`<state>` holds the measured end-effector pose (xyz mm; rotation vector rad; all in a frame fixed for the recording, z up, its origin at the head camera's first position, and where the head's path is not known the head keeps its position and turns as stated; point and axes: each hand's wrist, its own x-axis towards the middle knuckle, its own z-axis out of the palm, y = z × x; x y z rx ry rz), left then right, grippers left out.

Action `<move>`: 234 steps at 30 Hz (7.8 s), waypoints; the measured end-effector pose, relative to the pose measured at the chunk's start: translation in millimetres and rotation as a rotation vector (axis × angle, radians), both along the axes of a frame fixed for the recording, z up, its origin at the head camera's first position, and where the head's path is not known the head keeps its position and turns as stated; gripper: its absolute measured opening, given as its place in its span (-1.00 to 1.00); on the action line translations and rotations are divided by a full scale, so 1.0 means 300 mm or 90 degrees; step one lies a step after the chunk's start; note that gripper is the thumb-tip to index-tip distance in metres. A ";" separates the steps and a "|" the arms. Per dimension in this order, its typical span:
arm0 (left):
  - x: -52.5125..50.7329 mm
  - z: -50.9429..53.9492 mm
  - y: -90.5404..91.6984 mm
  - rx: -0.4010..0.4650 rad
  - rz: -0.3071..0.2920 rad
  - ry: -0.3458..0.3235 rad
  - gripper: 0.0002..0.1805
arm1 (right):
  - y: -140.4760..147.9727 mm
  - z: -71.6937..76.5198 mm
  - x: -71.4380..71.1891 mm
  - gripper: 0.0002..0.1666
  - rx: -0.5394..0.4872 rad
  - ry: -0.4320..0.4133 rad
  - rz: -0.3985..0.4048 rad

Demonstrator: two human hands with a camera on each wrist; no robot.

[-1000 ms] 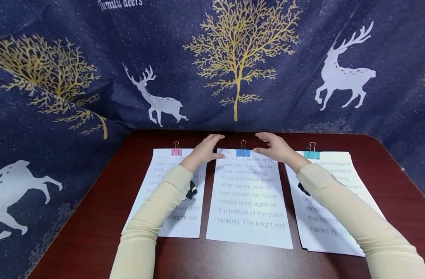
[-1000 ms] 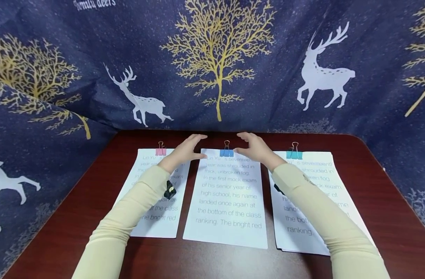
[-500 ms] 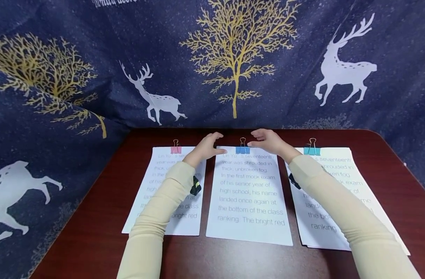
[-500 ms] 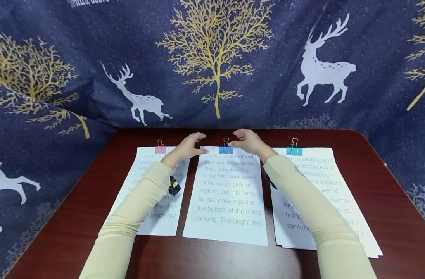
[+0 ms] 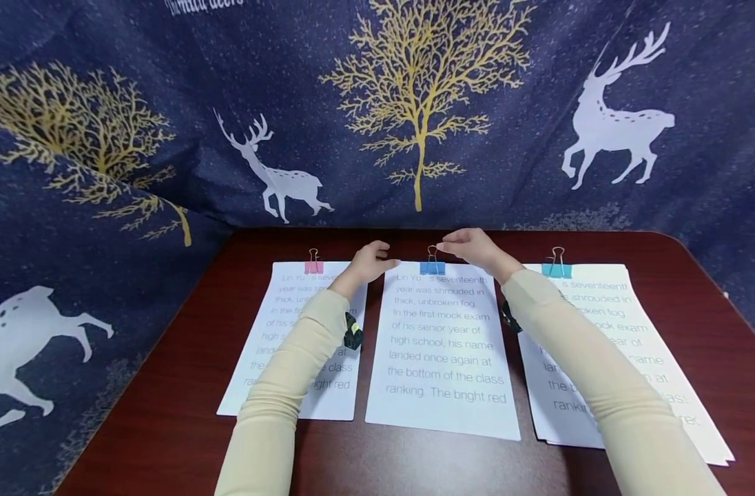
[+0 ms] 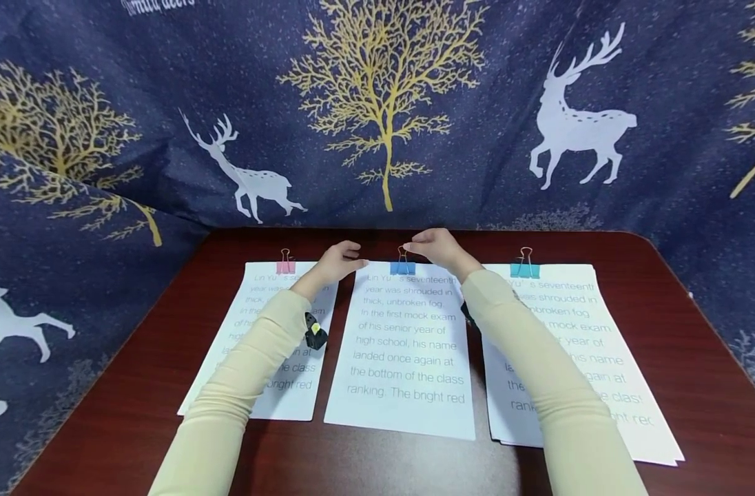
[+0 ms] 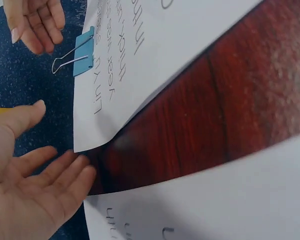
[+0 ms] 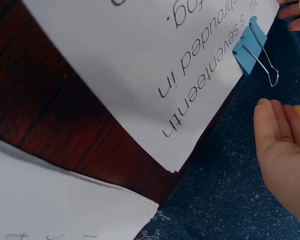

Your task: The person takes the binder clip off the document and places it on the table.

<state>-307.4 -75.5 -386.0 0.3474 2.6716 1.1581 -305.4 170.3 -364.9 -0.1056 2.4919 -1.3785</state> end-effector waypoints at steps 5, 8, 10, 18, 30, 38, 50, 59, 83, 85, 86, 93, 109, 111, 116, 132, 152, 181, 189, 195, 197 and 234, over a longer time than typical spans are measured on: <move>-0.015 -0.025 0.012 0.038 0.006 -0.039 -0.42 | -0.002 -0.017 -0.018 -0.45 -0.022 -0.005 0.018; -0.030 -0.047 0.017 0.057 0.020 -0.045 -0.43 | -0.008 -0.035 -0.027 -0.48 -0.025 0.009 0.020; -0.043 -0.075 0.014 0.078 0.023 -0.038 -0.43 | -0.014 -0.051 -0.029 -0.49 -0.018 0.019 0.016; -0.018 -0.128 0.016 0.205 0.102 -0.099 -0.56 | -0.046 -0.110 -0.026 -0.55 -0.004 0.040 -0.010; -0.026 -0.150 0.000 0.276 0.162 -0.146 -0.68 | -0.056 -0.144 -0.050 -0.57 -0.030 0.024 -0.035; -0.040 -0.151 -0.028 0.328 0.188 -0.143 -0.71 | -0.076 -0.129 -0.066 -0.55 -0.024 -0.003 -0.041; -0.046 -0.141 -0.028 0.411 0.165 -0.180 -0.68 | -0.062 -0.065 -0.067 -0.40 0.039 -0.034 0.033; -0.069 -0.161 -0.042 0.483 0.200 -0.203 -0.67 | -0.086 -0.049 -0.079 -0.29 0.068 -0.077 0.039; -0.066 -0.161 -0.048 0.527 0.224 -0.233 -0.66 | -0.073 -0.014 -0.115 -0.40 -0.022 -0.118 0.070; -0.065 -0.160 -0.049 0.526 0.221 -0.239 -0.65 | -0.069 -0.013 -0.116 -0.35 -0.035 -0.132 0.070; -0.065 -0.159 -0.049 0.525 0.219 -0.242 -0.64 | -0.067 -0.012 -0.116 -0.33 -0.039 -0.137 0.072; -0.068 -0.162 -0.042 0.517 0.201 -0.253 -0.61 | -0.050 -0.011 -0.121 -0.33 -0.088 -0.164 0.087; -0.066 -0.178 -0.036 0.497 0.186 -0.238 -0.64 | -0.034 -0.035 -0.122 -0.39 -0.124 -0.190 0.089; -0.066 -0.175 -0.040 0.495 0.188 -0.243 -0.64 | -0.037 -0.036 -0.124 -0.40 -0.122 -0.180 0.092; -0.066 -0.164 -0.055 0.492 0.192 -0.251 -0.63 | -0.051 -0.022 -0.124 -0.44 -0.101 -0.146 0.086; -0.076 -0.167 -0.063 0.495 0.166 -0.257 -0.59 | -0.078 -0.010 -0.123 -0.49 -0.114 -0.129 0.021; -0.069 -0.150 -0.045 0.471 0.177 -0.262 -0.59 | -0.086 0.021 -0.167 -0.42 -0.080 -0.115 -0.024; -0.071 -0.176 -0.037 0.453 0.192 -0.208 -0.64 | -0.093 -0.057 -0.187 -0.43 -0.088 -0.152 0.035; -0.063 -0.167 -0.037 0.448 0.193 -0.208 -0.64 | -0.089 -0.069 -0.194 -0.47 -0.058 -0.141 0.027; -0.061 -0.168 -0.034 0.442 0.185 -0.201 -0.65 | -0.088 -0.069 -0.195 -0.45 -0.049 -0.140 0.016; -0.061 -0.168 -0.032 0.445 0.178 -0.201 -0.65 | -0.084 -0.067 -0.193 -0.45 -0.048 -0.143 0.014; -0.027 -0.077 -0.012 0.374 0.132 -0.103 -0.66 | 0.010 0.116 -0.021 -0.26 0.059 -0.006 0.051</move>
